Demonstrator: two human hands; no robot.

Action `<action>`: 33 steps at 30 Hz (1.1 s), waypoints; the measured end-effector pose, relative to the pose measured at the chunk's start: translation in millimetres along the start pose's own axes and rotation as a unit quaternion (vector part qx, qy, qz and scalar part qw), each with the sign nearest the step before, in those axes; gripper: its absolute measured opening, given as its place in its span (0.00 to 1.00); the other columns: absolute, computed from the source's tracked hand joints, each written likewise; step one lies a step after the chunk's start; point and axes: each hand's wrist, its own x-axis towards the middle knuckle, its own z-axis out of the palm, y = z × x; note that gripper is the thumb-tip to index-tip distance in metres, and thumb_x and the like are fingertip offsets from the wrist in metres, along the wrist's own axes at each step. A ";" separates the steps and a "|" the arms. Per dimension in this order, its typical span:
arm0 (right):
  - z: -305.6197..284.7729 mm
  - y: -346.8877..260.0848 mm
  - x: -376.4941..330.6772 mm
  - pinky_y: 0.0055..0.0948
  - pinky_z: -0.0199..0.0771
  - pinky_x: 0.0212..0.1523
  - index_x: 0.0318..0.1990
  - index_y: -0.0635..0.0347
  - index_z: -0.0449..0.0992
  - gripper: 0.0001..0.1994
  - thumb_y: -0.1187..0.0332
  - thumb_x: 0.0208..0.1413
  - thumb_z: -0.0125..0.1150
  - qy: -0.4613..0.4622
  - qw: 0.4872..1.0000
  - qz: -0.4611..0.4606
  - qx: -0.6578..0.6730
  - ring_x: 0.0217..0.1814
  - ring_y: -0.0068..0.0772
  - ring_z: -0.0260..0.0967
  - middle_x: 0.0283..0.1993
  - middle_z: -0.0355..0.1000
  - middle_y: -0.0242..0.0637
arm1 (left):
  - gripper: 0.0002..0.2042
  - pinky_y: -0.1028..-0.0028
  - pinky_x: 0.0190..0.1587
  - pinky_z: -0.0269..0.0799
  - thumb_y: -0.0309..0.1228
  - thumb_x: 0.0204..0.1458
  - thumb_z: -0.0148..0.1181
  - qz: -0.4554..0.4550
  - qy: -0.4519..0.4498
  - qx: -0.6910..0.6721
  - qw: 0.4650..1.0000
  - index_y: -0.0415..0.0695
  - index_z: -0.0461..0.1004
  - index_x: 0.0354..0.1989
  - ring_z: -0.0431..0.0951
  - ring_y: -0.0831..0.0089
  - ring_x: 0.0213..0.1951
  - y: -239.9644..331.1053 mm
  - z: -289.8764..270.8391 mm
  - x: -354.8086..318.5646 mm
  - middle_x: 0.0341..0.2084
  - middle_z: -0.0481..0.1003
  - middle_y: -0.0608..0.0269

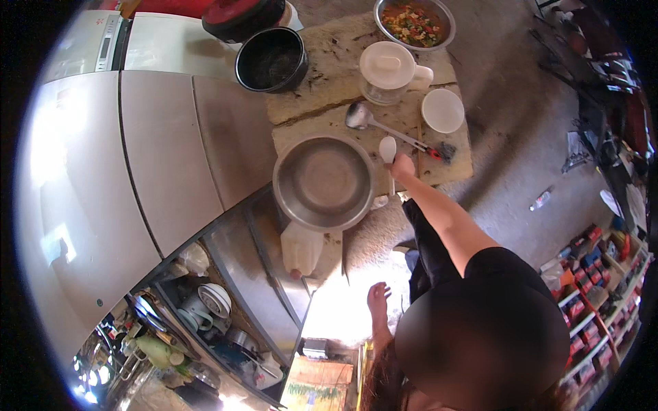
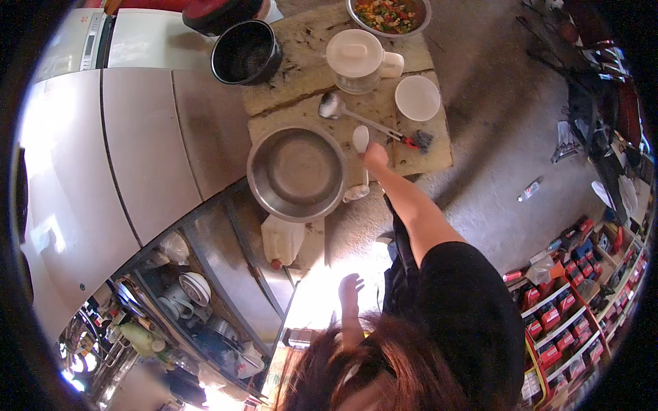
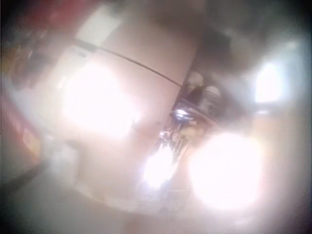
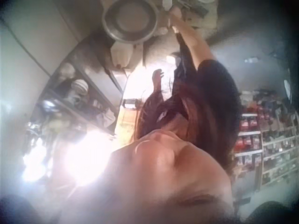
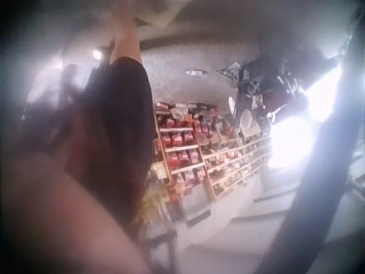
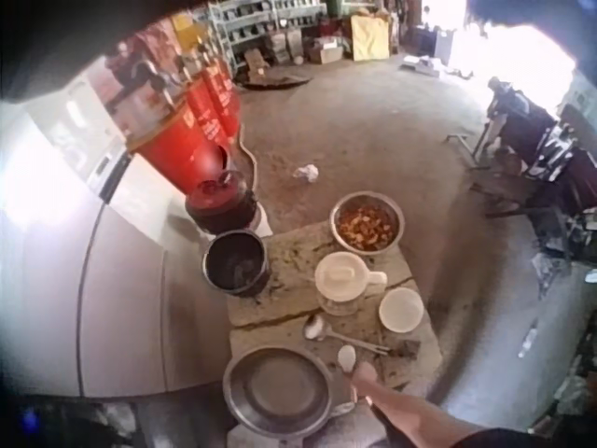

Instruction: The person scrubs a white bowl with a steel wool pad under running water at an outdoor sink, then rinses it. They move indoors to place the bowl on a counter, retrieve a ladle and chopsticks, return to the sink to wash them, and place them back on the counter. Finally, they scrub a small white cup with the steel wool pad.

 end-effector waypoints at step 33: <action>-18.2 66.3 28.3 0.44 0.71 0.42 0.43 0.61 0.64 0.14 0.68 0.48 0.54 0.235 0.960 -0.069 -0.136 0.46 0.51 0.68 0.47 0.63 0.47 | 0.09 0.80 0.10 0.45 0.33 0.52 0.51 -0.046 0.053 0.010 0.997 0.42 0.74 0.36 0.54 0.84 0.08 62.7 99.7 -3.4 0.09 0.57 0.74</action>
